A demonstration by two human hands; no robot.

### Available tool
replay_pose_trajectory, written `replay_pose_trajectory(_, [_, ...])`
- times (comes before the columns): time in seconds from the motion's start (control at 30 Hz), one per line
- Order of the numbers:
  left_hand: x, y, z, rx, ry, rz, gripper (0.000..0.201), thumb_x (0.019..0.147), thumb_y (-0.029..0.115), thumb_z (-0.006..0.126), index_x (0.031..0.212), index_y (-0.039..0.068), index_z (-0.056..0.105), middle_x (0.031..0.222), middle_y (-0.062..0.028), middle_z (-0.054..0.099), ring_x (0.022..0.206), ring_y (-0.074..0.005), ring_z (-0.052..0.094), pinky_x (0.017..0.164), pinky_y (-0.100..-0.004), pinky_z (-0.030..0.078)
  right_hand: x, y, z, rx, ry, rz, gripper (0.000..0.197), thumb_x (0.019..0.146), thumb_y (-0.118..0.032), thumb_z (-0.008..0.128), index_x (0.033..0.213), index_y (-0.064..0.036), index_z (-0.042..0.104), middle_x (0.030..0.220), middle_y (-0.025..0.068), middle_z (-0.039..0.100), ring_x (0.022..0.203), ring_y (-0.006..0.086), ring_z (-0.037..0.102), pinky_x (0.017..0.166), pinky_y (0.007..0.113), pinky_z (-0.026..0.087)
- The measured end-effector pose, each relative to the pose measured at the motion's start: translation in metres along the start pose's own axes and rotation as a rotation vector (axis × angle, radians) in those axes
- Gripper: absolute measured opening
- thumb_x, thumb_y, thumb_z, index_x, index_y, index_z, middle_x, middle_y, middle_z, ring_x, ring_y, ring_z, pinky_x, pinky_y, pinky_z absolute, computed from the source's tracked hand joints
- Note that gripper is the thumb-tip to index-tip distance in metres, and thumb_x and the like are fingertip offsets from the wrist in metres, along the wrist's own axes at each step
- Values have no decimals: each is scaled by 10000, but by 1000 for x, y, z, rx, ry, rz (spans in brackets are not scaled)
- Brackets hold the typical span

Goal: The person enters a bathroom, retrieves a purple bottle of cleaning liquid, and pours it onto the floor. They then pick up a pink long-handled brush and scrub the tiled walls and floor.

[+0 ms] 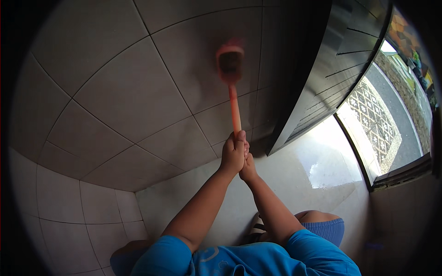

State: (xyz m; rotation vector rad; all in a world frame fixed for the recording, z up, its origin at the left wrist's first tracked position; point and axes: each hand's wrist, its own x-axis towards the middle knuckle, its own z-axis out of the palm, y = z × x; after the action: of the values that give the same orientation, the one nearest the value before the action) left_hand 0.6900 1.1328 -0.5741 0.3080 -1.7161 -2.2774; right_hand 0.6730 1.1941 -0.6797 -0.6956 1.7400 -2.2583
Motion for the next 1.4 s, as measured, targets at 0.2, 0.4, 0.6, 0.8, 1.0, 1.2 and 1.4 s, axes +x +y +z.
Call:
replay_pose_trajectory(0.2, [-53, -139, -47, 55, 165, -498, 362, 904, 415, 390, 732, 98, 361, 530, 7, 358, 438, -98, 375, 421, -246, 362, -114, 88, -4, -134, 53, 398, 412, 910, -294, 331, 769, 31, 542, 658, 74, 550, 633, 155, 537, 569, 285, 426])
replay_pose_trajectory(0.4, [-41, -123, -16, 63, 98, -480, 348, 915, 408, 358, 745, 104, 359, 550, 7, 373, 446, -99, 382, 418, -253, 368, -104, 73, -29, -171, 54, 325, 515, 908, -427, 303, 771, -6, 567, 618, 52, 533, 632, 147, 528, 581, 279, 429])
replay_pose_trajectory(0.6, [-2, 24, 13, 138, -228, 246, 367, 925, 407, 324, 885, 58, 430, 702, -36, 456, 702, -126, 481, 692, -260, 420, 7, -80, -12, 92, -73, 225, 539, 921, -440, 315, 568, -56, 450, 485, -9, 449, 422, 75, 402, 397, 235, 319])
replay_pose_trajectory(0.8, [-23, -27, 11, 108, -228, 228, 434, 902, 437, 382, 853, 24, 509, 838, -62, 539, 830, -158, 515, 810, -303, 400, -7, -76, -14, -145, 59, -28, 457, 931, -348, 324, 695, -15, 529, 587, 49, 536, 552, 152, 520, 524, 290, 414])
replay_pose_trajectory(1.0, [-82, -132, -18, 278, -79, -78, 367, 874, 417, 471, 865, 55, 536, 820, -12, 531, 816, -105, 487, 780, -262, 394, -85, 1, -30, -323, -1, 158, 357, 897, -333, 386, 819, -14, 525, 697, 95, 552, 670, 167, 537, 603, 305, 432])
replay_pose_trajectory(1.2, [-44, -27, 21, 214, 84, 265, 349, 868, 357, 513, 876, 8, 520, 788, -64, 577, 756, -145, 551, 711, -278, 439, -11, -90, -14, -143, -54, -15, 393, 885, -370, 387, 840, -5, 525, 752, 129, 549, 701, 212, 530, 624, 339, 426])
replay_pose_trajectory(1.4, [-21, 11, 40, 245, 12, 368, 320, 923, 323, 402, 820, 29, 479, 792, -54, 534, 768, -129, 504, 748, -267, 410, 19, -110, -24, -135, -83, -3, 396, 913, -359, 368, 800, -11, 520, 729, 74, 531, 700, 141, 493, 640, 302, 412])
